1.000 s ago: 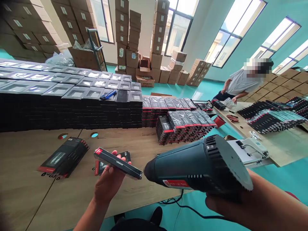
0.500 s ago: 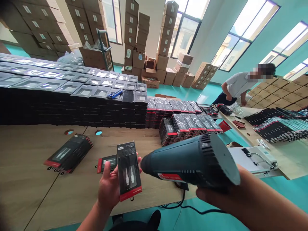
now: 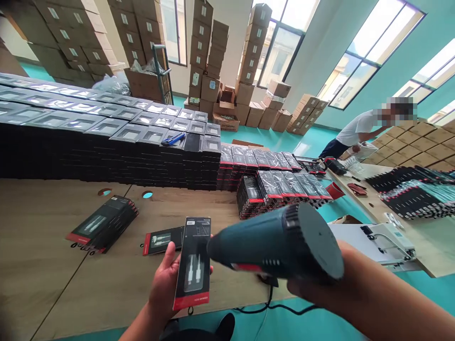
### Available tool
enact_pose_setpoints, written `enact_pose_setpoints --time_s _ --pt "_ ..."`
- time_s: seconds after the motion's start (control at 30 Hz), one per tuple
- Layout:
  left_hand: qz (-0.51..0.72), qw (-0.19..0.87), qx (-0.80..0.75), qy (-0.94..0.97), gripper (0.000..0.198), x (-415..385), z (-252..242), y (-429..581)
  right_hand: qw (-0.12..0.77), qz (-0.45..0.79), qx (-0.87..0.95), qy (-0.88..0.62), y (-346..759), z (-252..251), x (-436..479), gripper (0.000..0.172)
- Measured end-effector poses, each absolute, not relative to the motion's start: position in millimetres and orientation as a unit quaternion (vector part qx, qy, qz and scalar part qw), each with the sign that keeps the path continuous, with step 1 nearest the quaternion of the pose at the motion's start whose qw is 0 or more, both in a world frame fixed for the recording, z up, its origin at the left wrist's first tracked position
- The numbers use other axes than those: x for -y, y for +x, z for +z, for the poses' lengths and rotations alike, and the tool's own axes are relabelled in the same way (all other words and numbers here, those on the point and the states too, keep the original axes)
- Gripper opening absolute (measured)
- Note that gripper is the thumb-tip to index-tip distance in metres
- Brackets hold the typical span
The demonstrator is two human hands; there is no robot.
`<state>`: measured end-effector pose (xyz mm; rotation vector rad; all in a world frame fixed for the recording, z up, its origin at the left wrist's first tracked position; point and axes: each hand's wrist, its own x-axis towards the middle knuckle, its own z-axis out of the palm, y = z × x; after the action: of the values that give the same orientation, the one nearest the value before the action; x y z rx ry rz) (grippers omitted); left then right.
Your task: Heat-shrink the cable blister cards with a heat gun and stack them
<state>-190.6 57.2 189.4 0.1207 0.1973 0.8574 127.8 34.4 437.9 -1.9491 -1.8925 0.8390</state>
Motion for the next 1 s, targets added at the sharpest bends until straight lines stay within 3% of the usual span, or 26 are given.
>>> enact_pose_setpoints --time_s 0.1,0.23,0.5,0.87,0.93,1.0 --pt "0.389 0.916 -0.076 0.067 0.078 -51.9 187.5 -186.0 0.124 0.275 0.716 -0.629 116.2 443.0 -59.2 0.027" --pt "0.388 0.918 -0.060 0.064 0.080 -46.1 188.1 -183.4 0.124 0.271 0.725 -0.621 105.8 449.3 -69.7 0.035" --pt "0.385 0.919 -0.020 0.083 0.083 -44.7 192.5 -189.7 0.193 0.188 0.710 -0.650 94.3 449.8 -62.2 0.040" --pt "0.380 0.920 -0.046 0.084 0.088 -40.6 184.8 -195.5 0.120 0.297 0.753 -0.574 116.0 436.4 -48.4 0.022" --pt "0.381 0.920 -0.045 0.086 0.085 -41.7 185.1 -194.4 0.117 0.315 0.774 -0.536 99.4 437.9 -49.0 0.029" --pt "0.394 0.914 -0.050 0.087 0.082 -42.2 187.1 -193.5 0.108 0.318 0.795 -0.505 84.0 438.0 -45.4 0.047"
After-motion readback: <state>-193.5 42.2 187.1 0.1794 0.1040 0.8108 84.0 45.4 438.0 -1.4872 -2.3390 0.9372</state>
